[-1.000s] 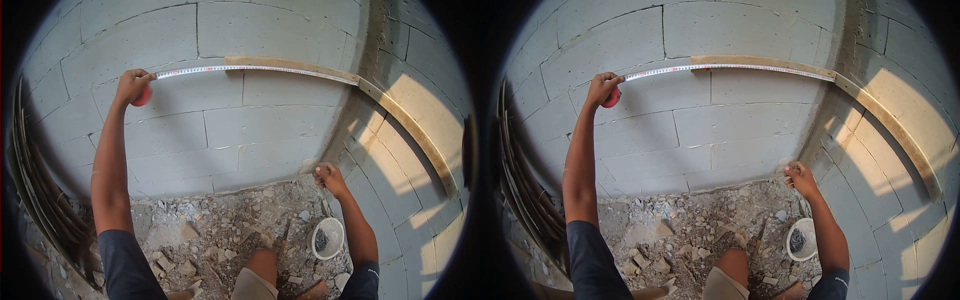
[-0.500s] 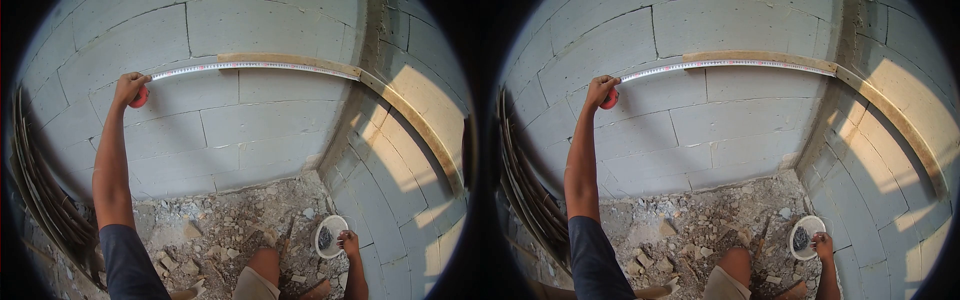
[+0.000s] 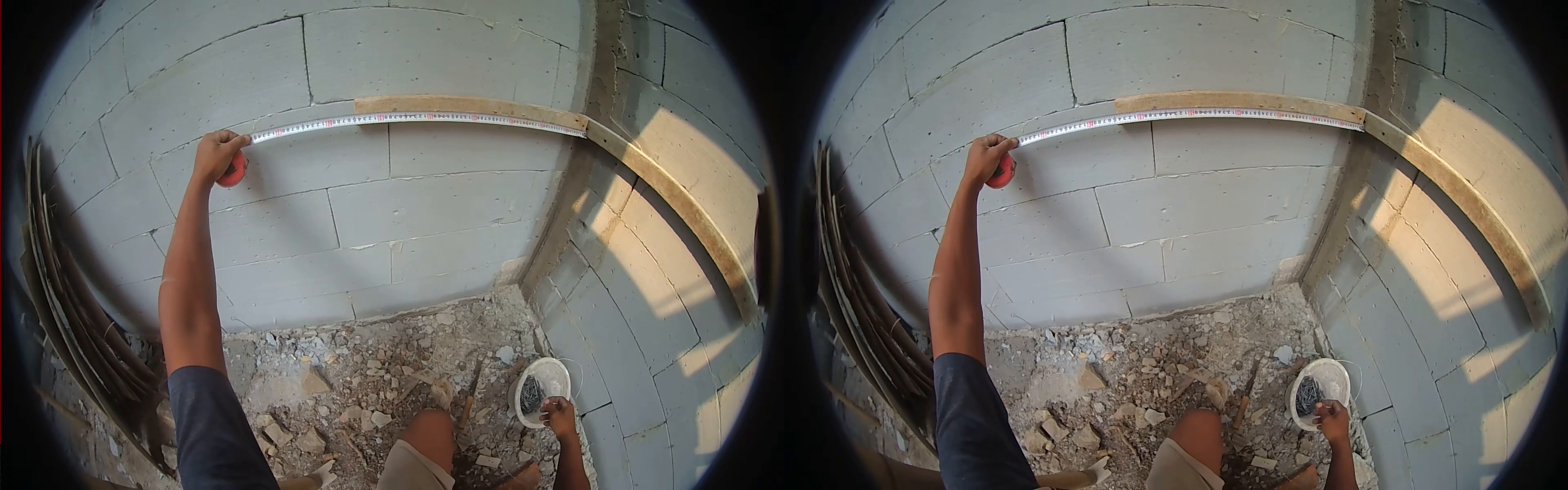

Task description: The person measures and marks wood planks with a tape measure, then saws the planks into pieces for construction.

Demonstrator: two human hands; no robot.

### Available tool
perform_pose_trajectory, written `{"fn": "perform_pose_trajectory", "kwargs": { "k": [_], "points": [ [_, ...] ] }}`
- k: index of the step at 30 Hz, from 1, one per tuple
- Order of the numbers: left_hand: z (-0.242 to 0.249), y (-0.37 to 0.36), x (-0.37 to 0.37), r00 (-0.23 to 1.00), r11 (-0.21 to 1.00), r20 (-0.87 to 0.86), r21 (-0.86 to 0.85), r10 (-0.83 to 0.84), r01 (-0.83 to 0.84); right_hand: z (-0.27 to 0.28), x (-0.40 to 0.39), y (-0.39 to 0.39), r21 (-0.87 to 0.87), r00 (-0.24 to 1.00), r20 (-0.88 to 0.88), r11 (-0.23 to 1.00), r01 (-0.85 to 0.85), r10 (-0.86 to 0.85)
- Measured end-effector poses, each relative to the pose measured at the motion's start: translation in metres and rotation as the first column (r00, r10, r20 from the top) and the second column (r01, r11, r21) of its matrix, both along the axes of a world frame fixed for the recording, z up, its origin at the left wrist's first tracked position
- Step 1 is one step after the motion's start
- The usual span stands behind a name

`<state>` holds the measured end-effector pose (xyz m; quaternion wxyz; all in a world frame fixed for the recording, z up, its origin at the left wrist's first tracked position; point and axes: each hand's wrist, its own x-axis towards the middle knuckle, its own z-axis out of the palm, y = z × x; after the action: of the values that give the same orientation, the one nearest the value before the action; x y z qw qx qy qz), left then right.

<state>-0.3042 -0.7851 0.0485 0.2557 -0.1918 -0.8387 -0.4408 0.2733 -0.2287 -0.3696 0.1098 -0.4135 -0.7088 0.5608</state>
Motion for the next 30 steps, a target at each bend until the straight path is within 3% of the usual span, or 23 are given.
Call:
{"fn": "perform_pose_trajectory", "kwargs": {
  "k": [13, 19, 22, 23, 24, 26, 30],
  "points": [
    [-0.004, 0.001, -0.002, 0.999, 0.996, -0.044, -0.078, 0.031, -0.035, -0.051, 0.023, -0.029, -0.078, 0.998, 0.069, 0.997, 0.020, -0.014],
    [-0.007, -0.003, -0.010, 1.000, 0.999, 0.007, -0.037, -0.004, 0.004, -0.062, 0.034, -0.044, -0.128, 0.995, 0.092, 0.990, 0.056, -0.044],
    [-0.010, -0.014, -0.021, 0.987, 0.988, -0.141, -0.118, 0.082, -0.099, -0.074, 0.041, -0.042, -0.175, 0.996, 0.062, 0.982, 0.068, -0.058],
    [-0.012, -0.010, -0.023, 0.978, 0.986, -0.198, -0.136, 0.071, -0.099, -0.072, 0.041, -0.046, -0.133, 0.997, 0.072, 0.990, 0.043, -0.034],
    [-0.005, 0.002, 0.002, 0.999, 0.998, -0.035, -0.063, 0.018, -0.020, -0.064, 0.042, -0.050, -0.097, 0.995, 0.087, 0.994, 0.049, -0.040],
    [-0.009, 0.000, -0.009, 0.999, 0.999, 0.011, 0.011, -0.039, 0.038, -0.055, 0.045, -0.055, -0.039, 0.992, 0.119, 0.999, 0.033, -0.028],
    [-0.011, -0.009, -0.024, 0.998, 0.997, -0.061, -0.081, 0.008, -0.013, -0.050, 0.050, -0.060, 0.007, 0.994, 0.106, 0.999, 0.040, -0.040]
  ]
}}
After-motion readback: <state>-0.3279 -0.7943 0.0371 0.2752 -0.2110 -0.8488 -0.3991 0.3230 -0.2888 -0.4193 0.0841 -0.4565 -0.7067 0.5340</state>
